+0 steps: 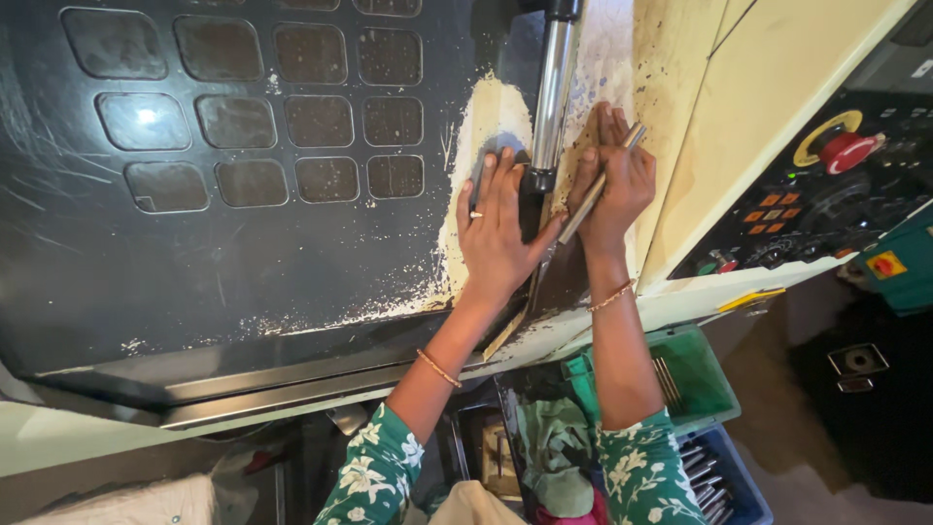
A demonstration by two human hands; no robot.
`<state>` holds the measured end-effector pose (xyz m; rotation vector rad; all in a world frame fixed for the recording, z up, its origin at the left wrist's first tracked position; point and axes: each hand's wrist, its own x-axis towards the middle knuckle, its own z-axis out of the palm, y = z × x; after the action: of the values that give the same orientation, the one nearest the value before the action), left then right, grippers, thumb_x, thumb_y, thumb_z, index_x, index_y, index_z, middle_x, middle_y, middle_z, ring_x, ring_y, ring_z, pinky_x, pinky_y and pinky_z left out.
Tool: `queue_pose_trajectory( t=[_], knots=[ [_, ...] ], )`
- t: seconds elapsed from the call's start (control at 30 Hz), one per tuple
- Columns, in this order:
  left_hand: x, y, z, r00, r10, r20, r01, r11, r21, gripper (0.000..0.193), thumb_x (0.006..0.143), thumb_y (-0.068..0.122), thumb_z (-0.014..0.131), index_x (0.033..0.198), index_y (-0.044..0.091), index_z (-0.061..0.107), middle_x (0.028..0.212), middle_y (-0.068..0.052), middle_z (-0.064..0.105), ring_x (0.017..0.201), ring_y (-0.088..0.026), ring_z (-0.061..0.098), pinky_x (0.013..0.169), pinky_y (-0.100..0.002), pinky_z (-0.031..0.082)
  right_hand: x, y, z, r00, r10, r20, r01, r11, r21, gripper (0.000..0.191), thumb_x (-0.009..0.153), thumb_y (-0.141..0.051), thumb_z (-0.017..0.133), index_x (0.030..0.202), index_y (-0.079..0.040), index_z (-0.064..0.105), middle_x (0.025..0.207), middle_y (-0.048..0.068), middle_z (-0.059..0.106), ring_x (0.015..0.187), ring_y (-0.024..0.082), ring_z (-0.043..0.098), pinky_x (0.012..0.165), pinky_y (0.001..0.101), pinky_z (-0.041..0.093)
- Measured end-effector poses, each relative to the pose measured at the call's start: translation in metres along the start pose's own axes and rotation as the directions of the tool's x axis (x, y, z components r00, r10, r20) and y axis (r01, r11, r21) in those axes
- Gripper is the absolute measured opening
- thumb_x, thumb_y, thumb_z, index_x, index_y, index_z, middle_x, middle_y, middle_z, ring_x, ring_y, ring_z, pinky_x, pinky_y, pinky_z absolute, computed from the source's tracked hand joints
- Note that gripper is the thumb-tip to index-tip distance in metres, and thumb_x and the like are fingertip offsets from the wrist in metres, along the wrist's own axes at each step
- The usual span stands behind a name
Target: The person operates a large industrial machine by repeatedly opening and closing its door using a handle and inserting a metal rod into an internal mechanism. The person retrieves the rod from a nearby bin between cycles.
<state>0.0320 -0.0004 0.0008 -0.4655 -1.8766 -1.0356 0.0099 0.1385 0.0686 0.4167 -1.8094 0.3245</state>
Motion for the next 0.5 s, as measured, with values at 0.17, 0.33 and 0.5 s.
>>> queue_pose_trajectory(
  t=[0.17,0.33,0.5],
  knots=[
    [0.0006,0.0011,-0.0011,1.000,-0.009,0.014,0.009,1.000,0.022,0.076,0.091,0.041,0.080,0.145,-0.002,0.049,0.157,-0.016,0.050,0.153,-0.029,0.040,0.128,-0.047,0.015,0.0012,-0.0029,-0.0012,1.000,0.009,-0.001,-0.009,1.000,-0.002,0.015,0.105,-0.006,0.058,0.090,-0.001,0.056,0.132,0.021,0.070,0.128,0.032,0.068,0.101,0.0386,0.048],
    [0.0009,0.0027,-0.0020,1.000,-0.013,0.018,0.012,1.000,0.022,0.076,0.091,0.042,0.079,0.145,-0.003,0.049,0.157,-0.015,0.049,0.153,-0.029,0.039,0.128,-0.048,0.014,0.0005,-0.0069,-0.0042,0.999,0.039,0.002,-0.039,0.999,0.001,0.012,0.103,-0.002,0.060,0.092,0.000,0.056,0.131,0.022,0.070,0.127,0.033,0.068,0.102,0.0408,0.048],
    [0.0015,0.0031,-0.0030,1.000,-0.021,0.020,0.021,1.000,0.016,0.074,0.091,0.042,0.079,0.144,-0.001,0.050,0.156,-0.014,0.051,0.153,-0.029,0.040,0.128,-0.048,0.015,-0.0002,-0.0061,-0.0033,1.000,-0.001,-0.025,0.001,1.000,-0.010,0.010,0.103,-0.002,0.059,0.094,0.000,0.057,0.130,0.021,0.071,0.127,0.033,0.068,0.103,0.0413,0.049]
  ],
)
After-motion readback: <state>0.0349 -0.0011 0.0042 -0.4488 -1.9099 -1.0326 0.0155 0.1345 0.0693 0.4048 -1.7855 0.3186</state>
